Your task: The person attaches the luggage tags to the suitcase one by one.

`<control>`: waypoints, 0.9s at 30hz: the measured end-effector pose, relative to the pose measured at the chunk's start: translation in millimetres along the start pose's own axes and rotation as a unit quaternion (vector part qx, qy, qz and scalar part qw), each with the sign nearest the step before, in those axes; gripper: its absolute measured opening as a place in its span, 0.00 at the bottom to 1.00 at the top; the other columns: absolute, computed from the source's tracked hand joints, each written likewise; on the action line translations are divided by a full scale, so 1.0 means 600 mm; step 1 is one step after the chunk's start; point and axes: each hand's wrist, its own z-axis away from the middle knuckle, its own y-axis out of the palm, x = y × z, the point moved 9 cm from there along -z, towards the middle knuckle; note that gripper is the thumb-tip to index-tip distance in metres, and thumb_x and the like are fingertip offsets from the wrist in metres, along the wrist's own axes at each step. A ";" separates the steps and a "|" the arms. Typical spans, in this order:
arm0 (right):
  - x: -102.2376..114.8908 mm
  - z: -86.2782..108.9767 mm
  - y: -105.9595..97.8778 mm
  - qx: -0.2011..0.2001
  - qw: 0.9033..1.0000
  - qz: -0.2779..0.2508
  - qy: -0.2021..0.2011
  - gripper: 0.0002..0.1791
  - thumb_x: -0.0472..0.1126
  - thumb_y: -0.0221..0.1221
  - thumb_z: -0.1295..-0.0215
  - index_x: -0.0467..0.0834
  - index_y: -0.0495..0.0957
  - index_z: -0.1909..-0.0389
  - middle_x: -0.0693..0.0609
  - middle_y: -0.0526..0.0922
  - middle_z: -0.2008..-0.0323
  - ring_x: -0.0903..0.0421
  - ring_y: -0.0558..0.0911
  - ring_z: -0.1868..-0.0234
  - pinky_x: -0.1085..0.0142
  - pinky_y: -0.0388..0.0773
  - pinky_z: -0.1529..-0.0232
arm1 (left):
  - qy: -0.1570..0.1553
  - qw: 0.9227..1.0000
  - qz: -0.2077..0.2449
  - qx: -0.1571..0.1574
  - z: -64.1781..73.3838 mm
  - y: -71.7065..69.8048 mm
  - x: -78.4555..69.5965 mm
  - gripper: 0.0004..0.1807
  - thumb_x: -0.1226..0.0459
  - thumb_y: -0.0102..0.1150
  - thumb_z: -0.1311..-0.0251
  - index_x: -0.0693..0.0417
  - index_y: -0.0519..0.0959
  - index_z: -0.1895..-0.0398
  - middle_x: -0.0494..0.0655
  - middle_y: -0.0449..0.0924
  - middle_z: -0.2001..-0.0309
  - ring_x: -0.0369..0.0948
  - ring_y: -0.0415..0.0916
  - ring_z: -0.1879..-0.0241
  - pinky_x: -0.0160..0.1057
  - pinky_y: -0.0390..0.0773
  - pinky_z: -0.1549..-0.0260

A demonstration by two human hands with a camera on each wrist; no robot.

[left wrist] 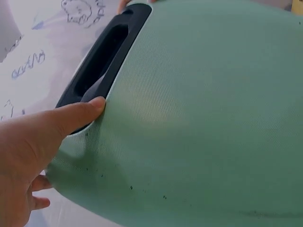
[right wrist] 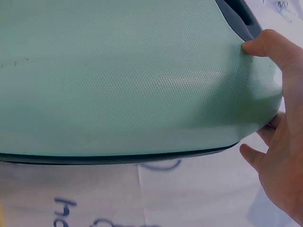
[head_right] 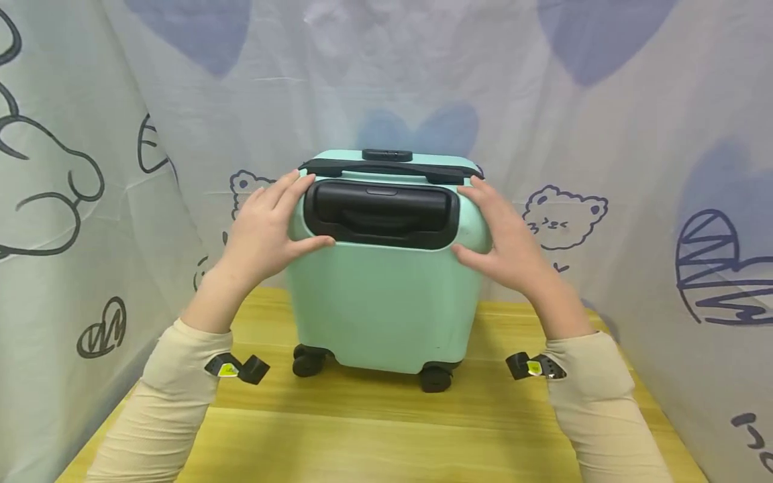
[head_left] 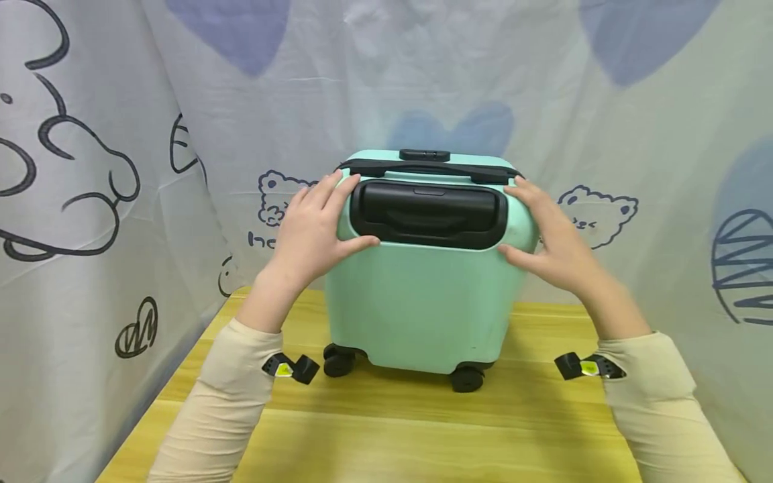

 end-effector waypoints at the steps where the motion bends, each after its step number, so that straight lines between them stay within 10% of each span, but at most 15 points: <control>1: -0.010 0.002 -0.005 0.002 1.000 -0.002 0.007 0.47 0.39 0.67 0.46 0.56 0.55 0.26 0.49 0.52 0.23 0.37 0.57 0.26 0.34 0.65 0.40 | 0.000 1.000 -0.004 -0.002 -0.004 0.005 -0.009 0.54 0.35 0.67 0.53 0.47 0.59 0.26 0.53 0.62 0.27 0.50 0.61 0.28 0.56 0.60 0.30; 12: -0.087 0.013 -0.039 0.030 0.996 -0.012 0.080 0.46 0.42 0.64 0.42 0.63 0.51 0.25 0.52 0.47 0.21 0.35 0.56 0.26 0.30 0.60 0.39 | -0.006 0.999 -0.019 -0.029 -0.039 0.044 -0.075 0.52 0.34 0.65 0.52 0.47 0.60 0.27 0.54 0.63 0.28 0.49 0.62 0.29 0.56 0.62 0.31; 27: -0.112 0.006 -0.035 0.021 0.996 -0.026 0.084 0.46 0.43 0.62 0.41 0.63 0.51 0.25 0.55 0.46 0.21 0.37 0.54 0.24 0.30 0.60 0.38 | -0.012 0.999 0.002 -0.035 -0.054 0.062 -0.072 0.52 0.35 0.66 0.53 0.45 0.61 0.27 0.53 0.64 0.28 0.50 0.62 0.28 0.55 0.61 0.31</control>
